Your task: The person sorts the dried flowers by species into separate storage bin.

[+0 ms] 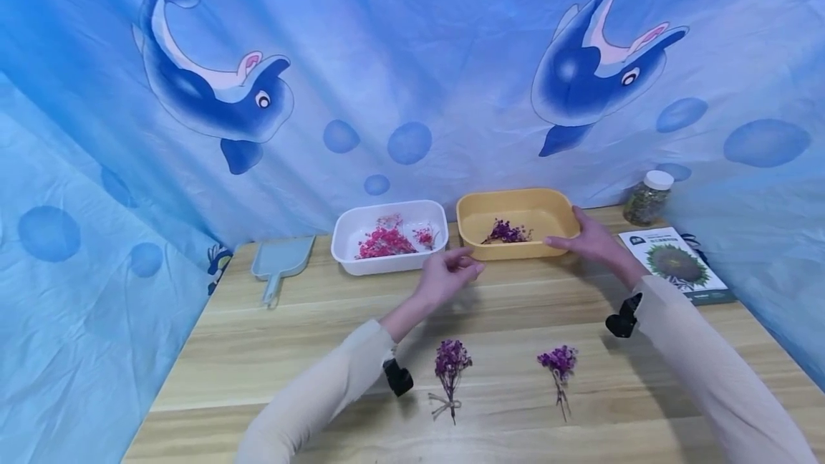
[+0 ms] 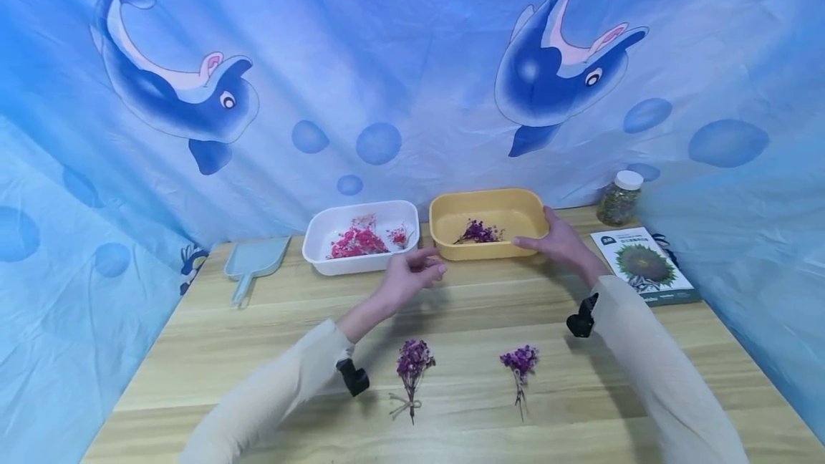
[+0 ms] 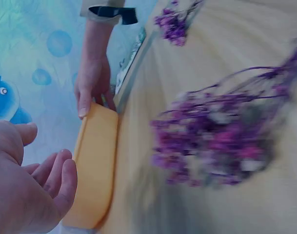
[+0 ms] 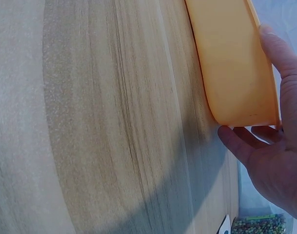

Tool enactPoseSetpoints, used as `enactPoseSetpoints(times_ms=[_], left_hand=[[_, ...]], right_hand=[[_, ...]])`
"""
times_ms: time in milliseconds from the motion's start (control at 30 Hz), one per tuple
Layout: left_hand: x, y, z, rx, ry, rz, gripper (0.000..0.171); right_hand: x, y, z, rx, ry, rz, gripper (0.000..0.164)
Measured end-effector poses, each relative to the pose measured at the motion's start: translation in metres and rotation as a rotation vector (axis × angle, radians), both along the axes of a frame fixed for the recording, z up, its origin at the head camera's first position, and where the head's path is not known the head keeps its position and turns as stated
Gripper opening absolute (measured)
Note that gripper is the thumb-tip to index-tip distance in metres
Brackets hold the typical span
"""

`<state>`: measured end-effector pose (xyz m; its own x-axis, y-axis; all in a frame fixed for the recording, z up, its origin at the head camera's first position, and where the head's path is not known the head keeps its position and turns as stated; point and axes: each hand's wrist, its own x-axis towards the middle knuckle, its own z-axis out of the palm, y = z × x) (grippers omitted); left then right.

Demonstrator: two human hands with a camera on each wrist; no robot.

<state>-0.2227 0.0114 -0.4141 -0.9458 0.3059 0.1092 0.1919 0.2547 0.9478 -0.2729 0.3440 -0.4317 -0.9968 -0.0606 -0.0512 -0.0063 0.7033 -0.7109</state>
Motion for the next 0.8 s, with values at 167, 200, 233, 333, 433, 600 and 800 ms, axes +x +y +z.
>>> enactPoseSetpoints(times_ms=[167, 200, 233, 333, 433, 600, 800], left_hand=[[0.019, -0.014, -0.010, 0.000, 0.001, 0.011, 0.046], [0.023, -0.016, -0.011, 0.004, 0.003, 0.012, 0.047], [0.027, -0.018, -0.012, 0.006, 0.000, 0.015, 0.048], [0.039, -0.025, -0.017, 0.014, -0.018, 0.028, 0.051], [0.052, -0.033, -0.023, 0.012, -0.039, 0.055, 0.054], [0.074, -0.047, -0.033, -0.005, -0.023, 0.088, 0.060], [0.097, -0.059, -0.038, -0.066, 0.014, 0.069, 0.073]], right_hand=[[-0.001, 0.001, -0.001, 0.001, 0.006, 0.007, 0.124], [-0.001, 0.001, -0.001, 0.000, 0.006, 0.009, 0.124], [-0.001, 0.001, -0.001, 0.001, 0.006, 0.010, 0.124], [-0.001, 0.001, -0.002, 0.004, 0.006, 0.009, 0.125], [-0.001, 0.001, -0.002, 0.008, 0.015, 0.014, 0.124], [-0.001, 0.001, -0.002, 0.001, 0.024, 0.026, 0.123], [0.000, 0.002, 0.000, 0.012, 0.007, 0.027, 0.124]])
